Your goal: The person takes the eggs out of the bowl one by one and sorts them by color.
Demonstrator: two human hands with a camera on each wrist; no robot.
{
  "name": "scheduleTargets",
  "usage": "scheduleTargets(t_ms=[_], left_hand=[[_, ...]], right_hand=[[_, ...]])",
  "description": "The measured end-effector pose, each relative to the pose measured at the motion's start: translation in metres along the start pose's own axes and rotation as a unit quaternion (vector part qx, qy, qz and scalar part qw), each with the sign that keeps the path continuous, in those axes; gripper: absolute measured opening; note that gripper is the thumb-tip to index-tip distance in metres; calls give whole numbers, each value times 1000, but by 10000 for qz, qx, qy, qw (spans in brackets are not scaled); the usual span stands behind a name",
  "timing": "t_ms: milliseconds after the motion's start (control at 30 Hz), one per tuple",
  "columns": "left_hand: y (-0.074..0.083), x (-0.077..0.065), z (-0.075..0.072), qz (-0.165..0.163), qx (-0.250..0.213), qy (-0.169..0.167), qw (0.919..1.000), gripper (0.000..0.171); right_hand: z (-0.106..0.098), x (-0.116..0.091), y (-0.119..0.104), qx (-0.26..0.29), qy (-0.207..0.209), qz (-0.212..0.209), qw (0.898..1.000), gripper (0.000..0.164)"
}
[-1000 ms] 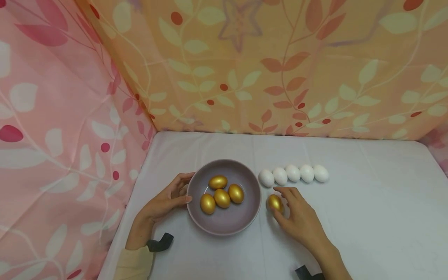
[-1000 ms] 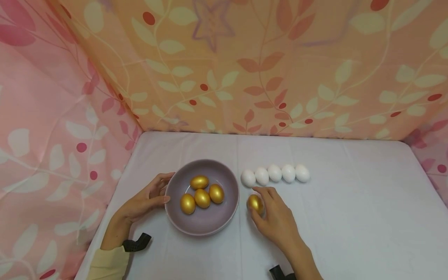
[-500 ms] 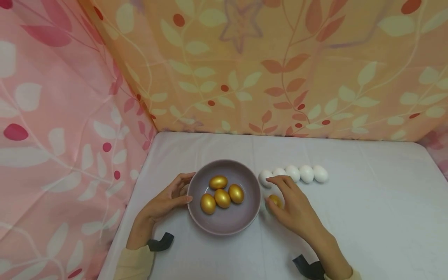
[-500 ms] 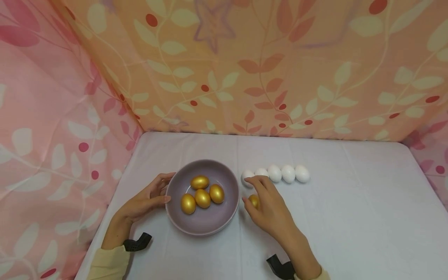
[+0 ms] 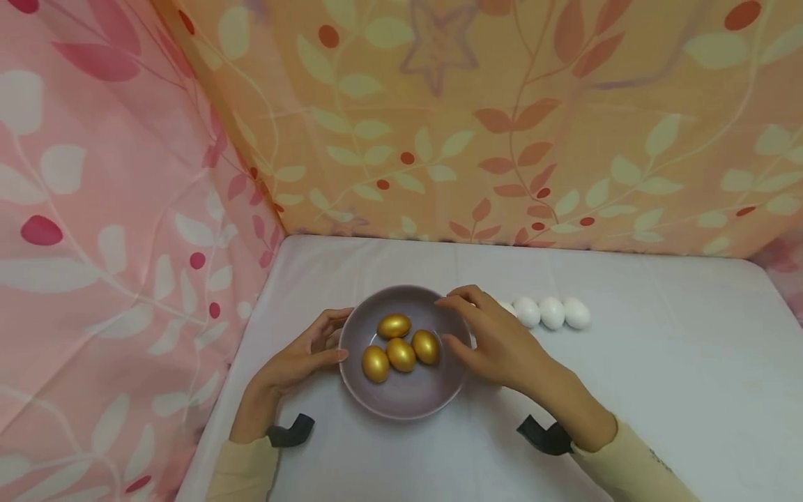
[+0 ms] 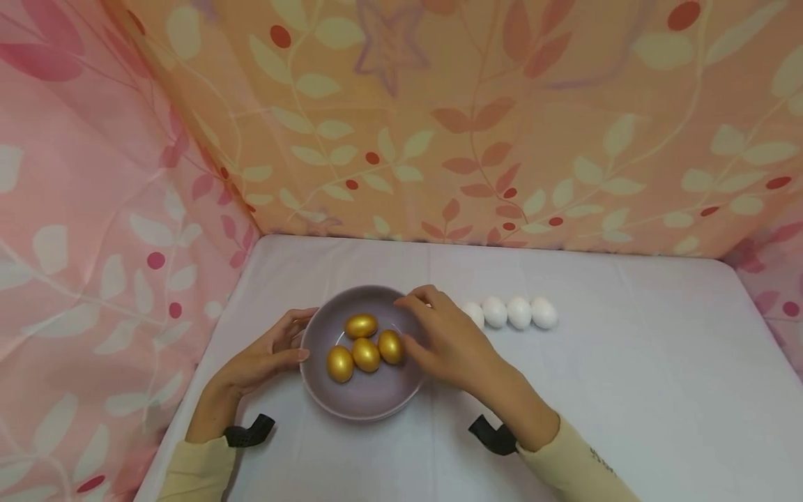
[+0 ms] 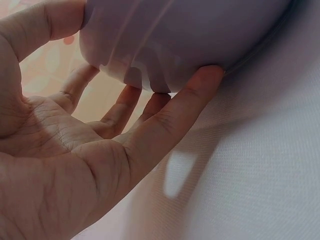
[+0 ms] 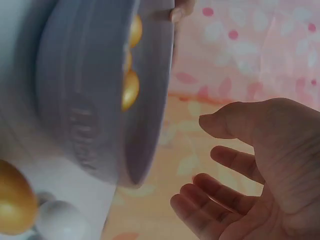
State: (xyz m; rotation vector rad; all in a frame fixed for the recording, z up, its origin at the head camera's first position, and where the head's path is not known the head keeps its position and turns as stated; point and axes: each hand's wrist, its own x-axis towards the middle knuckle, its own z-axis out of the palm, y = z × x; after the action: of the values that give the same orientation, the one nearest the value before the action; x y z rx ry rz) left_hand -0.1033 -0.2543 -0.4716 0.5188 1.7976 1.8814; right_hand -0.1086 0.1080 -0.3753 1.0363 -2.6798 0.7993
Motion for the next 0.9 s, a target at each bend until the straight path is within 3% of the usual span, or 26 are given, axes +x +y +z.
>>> scheduleTargets(t_ms=[267,467,633,767,900], left_hand=[[2,1,0,10,-57,11,10000,65],[0,0,1,-63,-93,51,9999,66],[0,0,1,-72,-128,54,9999,67],[1,0,0,-67,-104,60,9999,67],[0,1,-1,-131,-54,86,9999,66]], right_hand=[[3,40,-9,-33,-819,-615,9947,45],[18,63,-15,262,-1620,-666,9842,35],[30,80,-16,398,-2019,-942,9741,29],[41,92,-14,288,-2388,-1111,9643,31],[54,97,-9,158,-2775,-950,9559,31]])
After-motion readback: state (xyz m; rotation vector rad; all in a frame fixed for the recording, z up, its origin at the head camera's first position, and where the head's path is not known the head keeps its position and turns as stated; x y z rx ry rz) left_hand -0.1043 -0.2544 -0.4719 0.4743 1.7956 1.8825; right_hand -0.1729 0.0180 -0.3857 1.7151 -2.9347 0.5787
